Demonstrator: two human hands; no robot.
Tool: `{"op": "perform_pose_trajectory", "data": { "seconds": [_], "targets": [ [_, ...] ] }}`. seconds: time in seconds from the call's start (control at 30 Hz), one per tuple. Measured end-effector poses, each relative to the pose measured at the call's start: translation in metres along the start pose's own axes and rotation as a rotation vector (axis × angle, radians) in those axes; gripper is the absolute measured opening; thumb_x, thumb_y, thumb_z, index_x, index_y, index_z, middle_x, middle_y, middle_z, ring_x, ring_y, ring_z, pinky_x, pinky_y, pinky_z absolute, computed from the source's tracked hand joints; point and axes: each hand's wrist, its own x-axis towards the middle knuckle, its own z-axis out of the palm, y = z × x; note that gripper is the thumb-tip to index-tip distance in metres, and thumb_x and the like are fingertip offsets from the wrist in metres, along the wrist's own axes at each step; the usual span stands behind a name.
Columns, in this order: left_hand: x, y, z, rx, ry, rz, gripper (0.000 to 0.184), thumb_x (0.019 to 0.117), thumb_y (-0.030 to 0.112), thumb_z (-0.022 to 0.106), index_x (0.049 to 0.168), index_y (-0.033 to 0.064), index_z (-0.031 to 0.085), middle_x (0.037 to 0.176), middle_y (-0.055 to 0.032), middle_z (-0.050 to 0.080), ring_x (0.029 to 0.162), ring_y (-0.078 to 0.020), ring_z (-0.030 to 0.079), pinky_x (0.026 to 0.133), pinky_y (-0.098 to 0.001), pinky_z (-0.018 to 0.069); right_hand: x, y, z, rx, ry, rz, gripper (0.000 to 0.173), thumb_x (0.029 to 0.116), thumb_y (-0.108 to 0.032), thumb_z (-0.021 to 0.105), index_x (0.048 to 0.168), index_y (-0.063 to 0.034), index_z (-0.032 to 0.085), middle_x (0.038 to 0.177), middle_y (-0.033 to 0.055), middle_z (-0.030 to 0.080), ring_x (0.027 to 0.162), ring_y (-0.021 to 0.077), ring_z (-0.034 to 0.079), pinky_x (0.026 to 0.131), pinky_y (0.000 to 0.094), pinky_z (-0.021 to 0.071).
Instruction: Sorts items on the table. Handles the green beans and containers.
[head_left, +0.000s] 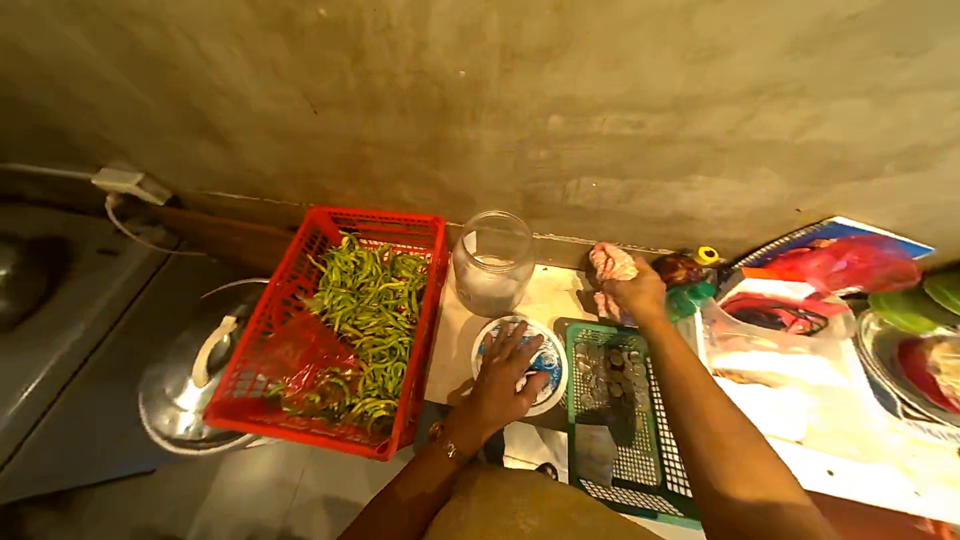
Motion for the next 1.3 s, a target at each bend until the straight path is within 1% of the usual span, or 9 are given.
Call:
{"op": "perform_pose_trajectory", "data": {
  "seconds": [0.2, 0.33, 0.4, 0.5, 0.57, 0.7, 0.93, 1.13, 1.3],
  "targets": [
    [0.002, 0.009, -0.062, -0.159, 0.335, -0.057, 0.059, 0.1009, 0.028, 0.06, 0.149, -0.0029, 0.045, 0.158, -0.0252, 0.039, 0.146, -0.034, 0.041, 0.118, -0.0493, 0.0391, -0.083, -0.029, -0.033, 0.794, -0.072, -0.148, 0.073, 0.0799, 0.003, 0.073, 0.147, -0.0081, 0.047, 0.115, 0.0093, 0.068, 0.094, 0.0159, 0.07, 0.08, 0.0378, 0.0624],
    [-0.003, 0.032, -0.095, -0.298, 0.167, 0.023, 0.115, 0.0788, 0.061, 0.081, 0.164, 0.0177, 0.018, 0.17, -0.0184, 0.013, 0.15, -0.0359, 0.034, 0.114, -0.0536, 0.0466, -0.158, -0.072, -0.012, 0.985, -0.44, -0.161, 0.057, 0.0898, -0.011, 0.072, 0.142, -0.0058, 0.049, 0.099, 0.0094, 0.072, 0.082, 0.0178, 0.072, 0.074, 0.0372, 0.0634],
    [-0.011, 0.049, -0.097, -0.315, 0.088, 0.005, 0.126, 0.0713, 0.057, 0.089, 0.164, 0.0121, 0.017, 0.168, -0.0209, 0.019, 0.147, -0.0323, 0.039, 0.11, -0.0471, 0.0514, -0.19, -0.088, 0.01, 0.982, -0.644, -0.235, 0.069, 0.0856, -0.012, 0.077, 0.146, -0.001, 0.045, 0.115, 0.0109, 0.07, 0.099, 0.015, 0.07, 0.088, 0.0351, 0.0616],
    [-0.022, 0.046, -0.094, -0.206, 0.243, -0.01, 0.092, 0.0771, 0.041, 0.086, 0.147, 0.0001, 0.043, 0.147, -0.0175, 0.051, 0.134, -0.0164, 0.052, 0.112, -0.0333, 0.0463, -0.213, -0.101, 0.034, 0.972, -1.004, -0.333, 0.097, 0.0874, -0.023, 0.075, 0.158, 0.0036, 0.014, 0.147, 0.0172, 0.05, 0.128, 0.0121, 0.057, 0.106, 0.0298, 0.05],
    [-0.027, 0.035, -0.098, -0.038, 0.334, -0.043, 0.073, 0.0772, 0.032, 0.081, 0.135, -0.0052, 0.056, 0.133, -0.0211, 0.061, 0.125, -0.0178, 0.059, 0.106, -0.0317, 0.0492, -0.208, -0.098, 0.021, 0.825, -1.051, -0.41, 0.086, 0.0977, -0.027, 0.064, 0.161, 0.0035, 0.014, 0.162, 0.0219, 0.031, 0.146, 0.0182, 0.04, 0.119, 0.0328, 0.0363],
    [-0.045, 0.009, -0.095, 0.296, 0.117, -0.207, 0.066, 0.0822, 0.034, 0.074, 0.141, 0.0068, 0.058, 0.14, -0.028, 0.056, 0.129, -0.0453, 0.055, 0.104, -0.0607, 0.0476, -0.207, -0.029, -0.025, 0.126, -0.745, -0.601, 0.067, 0.0986, -0.041, 0.066, 0.157, -0.0184, 0.042, 0.158, 0.0115, 0.045, 0.145, 0.0261, 0.045, 0.118, 0.0513, 0.0399],
    [-0.043, -0.006, -0.069, 0.357, -0.089, -0.368, 0.091, 0.078, 0.032, 0.084, 0.156, 0.0145, 0.042, 0.162, -0.0372, 0.017, 0.146, -0.0586, 0.024, 0.114, -0.0694, 0.0318, -0.215, 0.083, -0.065, -0.105, -0.273, -0.254, 0.031, 0.1006, -0.024, 0.063, 0.124, -0.0052, 0.071, 0.132, 0.0168, 0.067, 0.123, 0.0304, 0.064, 0.105, 0.0515, 0.0522],
    [-0.015, 0.024, -0.072, 0.544, -0.067, -0.146, 0.064, 0.0863, 0.03, 0.067, 0.148, 0.0182, 0.054, 0.162, -0.0326, 0.025, 0.145, -0.0616, 0.024, 0.107, -0.0769, 0.0318, -0.126, 0.039, -0.063, -0.118, -0.079, -0.312, 0.024, 0.1026, -0.016, 0.062, 0.119, -0.0006, 0.071, 0.117, 0.0214, 0.069, 0.109, 0.0379, 0.068, 0.096, 0.059, 0.0539],
    [-0.02, 0.039, -0.05, 0.441, -0.105, 0.012, 0.05, 0.0978, 0.04, 0.055, 0.144, 0.0203, 0.058, 0.161, -0.0307, 0.029, 0.148, -0.0568, 0.023, 0.112, -0.0774, 0.0246, -0.038, 0.003, -0.031, -0.376, -0.352, -0.005, 0.046, 0.0938, -0.031, 0.072, 0.128, -0.0013, 0.066, 0.127, 0.0305, 0.064, 0.119, 0.0518, 0.06, 0.094, 0.0752, 0.0449]
  ]
}}
